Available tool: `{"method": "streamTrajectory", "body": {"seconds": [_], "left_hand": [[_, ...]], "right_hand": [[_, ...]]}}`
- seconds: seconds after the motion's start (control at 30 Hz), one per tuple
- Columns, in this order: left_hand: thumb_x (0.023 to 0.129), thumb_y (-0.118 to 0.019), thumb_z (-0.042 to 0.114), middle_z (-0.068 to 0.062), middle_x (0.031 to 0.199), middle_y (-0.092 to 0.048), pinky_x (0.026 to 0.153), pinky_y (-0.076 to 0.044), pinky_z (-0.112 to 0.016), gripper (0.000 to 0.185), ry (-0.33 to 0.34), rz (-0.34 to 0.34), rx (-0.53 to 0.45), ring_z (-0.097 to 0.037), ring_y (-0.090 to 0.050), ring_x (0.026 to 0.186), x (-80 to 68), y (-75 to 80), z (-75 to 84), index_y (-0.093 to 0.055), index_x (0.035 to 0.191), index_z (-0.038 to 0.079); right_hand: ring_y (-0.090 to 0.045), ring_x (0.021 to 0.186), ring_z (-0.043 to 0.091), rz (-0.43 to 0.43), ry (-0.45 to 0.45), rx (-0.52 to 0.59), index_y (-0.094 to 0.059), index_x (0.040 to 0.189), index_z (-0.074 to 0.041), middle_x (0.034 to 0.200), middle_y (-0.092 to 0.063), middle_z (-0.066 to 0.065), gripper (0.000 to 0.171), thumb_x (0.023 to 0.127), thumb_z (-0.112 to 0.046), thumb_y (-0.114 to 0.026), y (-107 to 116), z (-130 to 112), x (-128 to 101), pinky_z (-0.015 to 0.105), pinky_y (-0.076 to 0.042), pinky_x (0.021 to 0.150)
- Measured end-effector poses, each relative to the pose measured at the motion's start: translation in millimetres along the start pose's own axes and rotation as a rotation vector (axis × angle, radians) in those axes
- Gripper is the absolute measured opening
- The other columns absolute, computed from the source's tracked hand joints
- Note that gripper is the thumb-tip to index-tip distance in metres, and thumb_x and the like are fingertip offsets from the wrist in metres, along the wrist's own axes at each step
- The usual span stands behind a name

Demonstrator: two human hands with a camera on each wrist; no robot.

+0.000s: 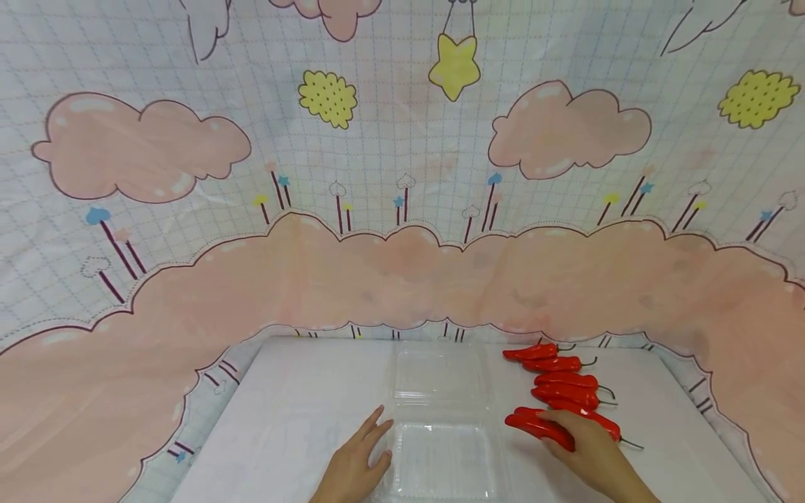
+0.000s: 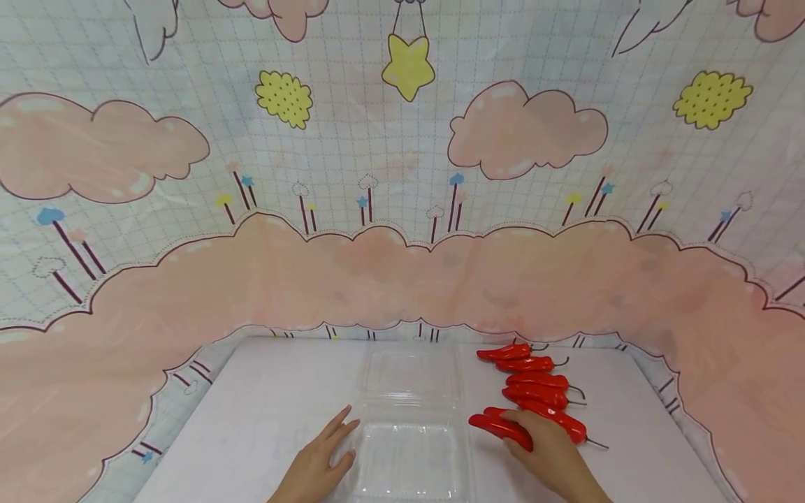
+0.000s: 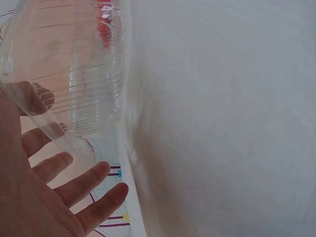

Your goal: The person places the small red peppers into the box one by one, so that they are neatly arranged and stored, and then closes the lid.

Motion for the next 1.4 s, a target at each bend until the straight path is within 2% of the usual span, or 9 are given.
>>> {"method": "streamTrajectory", "body": {"seconds": [0.37,0.7,1.07,1.23,1.4], "left_hand": [[0.087,-0.060,0.033,0.001,0.148,-0.040,0.074,-0.056,-0.035,0.044,0.010,-0.016,-0.010,-0.018,-0.062,0.111,-0.7,0.8,-0.5,-0.053,0.130,0.025],[0.086,-0.061,0.032,0.000,0.148,-0.040,0.074,-0.056,-0.035,0.045,0.000,-0.015,-0.004,-0.018,-0.062,0.110,-0.2,0.5,1.4,-0.054,0.129,0.023],[0.087,-0.059,0.031,0.000,0.148,-0.040,0.076,-0.056,-0.036,0.043,0.008,-0.017,-0.009,-0.019,-0.061,0.113,0.3,-0.4,0.2,-0.054,0.129,0.023],[0.088,-0.058,0.031,0.000,0.150,-0.037,0.077,-0.056,-0.041,0.043,0.031,-0.048,-0.031,-0.021,-0.060,0.114,0.9,1.3,2.1,-0.053,0.130,0.023],[0.088,-0.057,0.032,0.000,0.150,-0.037,0.078,-0.056,-0.041,0.043,0.028,-0.046,-0.018,-0.021,-0.061,0.111,1.1,1.3,1.7,-0.054,0.130,0.023]], "right_hand": [[-0.055,0.090,0.007,0.008,0.017,0.056,-0.065,0.111,-0.028,0.102,-0.066,-0.012,0.043,0.071,-0.029,-0.079,-2.2,-21.7,3.3,0.035,-0.056,0.078],[-0.057,0.089,0.006,0.005,0.058,0.118,-0.066,0.111,-0.027,0.104,-0.067,-0.012,0.043,0.070,-0.032,-0.078,-7.8,-34.5,5.1,0.033,-0.057,0.078],[-0.054,0.083,0.004,0.007,0.101,0.186,-0.064,0.112,-0.029,0.102,-0.066,-0.015,0.042,0.073,-0.039,-0.075,-17.1,-47.2,11.9,0.014,-0.049,0.069],[-0.053,0.084,0.006,-0.019,0.113,0.231,-0.064,0.113,-0.028,0.103,-0.066,-0.013,0.043,0.073,-0.040,-0.075,-21.7,-53.4,13.9,0.013,-0.048,0.069],[-0.053,0.085,0.008,-0.047,0.109,0.256,-0.064,0.113,-0.029,0.104,-0.066,-0.012,0.044,0.073,-0.042,-0.074,-25.2,-61.7,14.3,0.014,-0.048,0.068]]}}
Point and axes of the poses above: each hand's wrist, its own x-axis towards the middle knuckle, its own y-axis out of the back of the hand, z = x × y, the point moved 1 cm from there along x, towards the middle knuckle
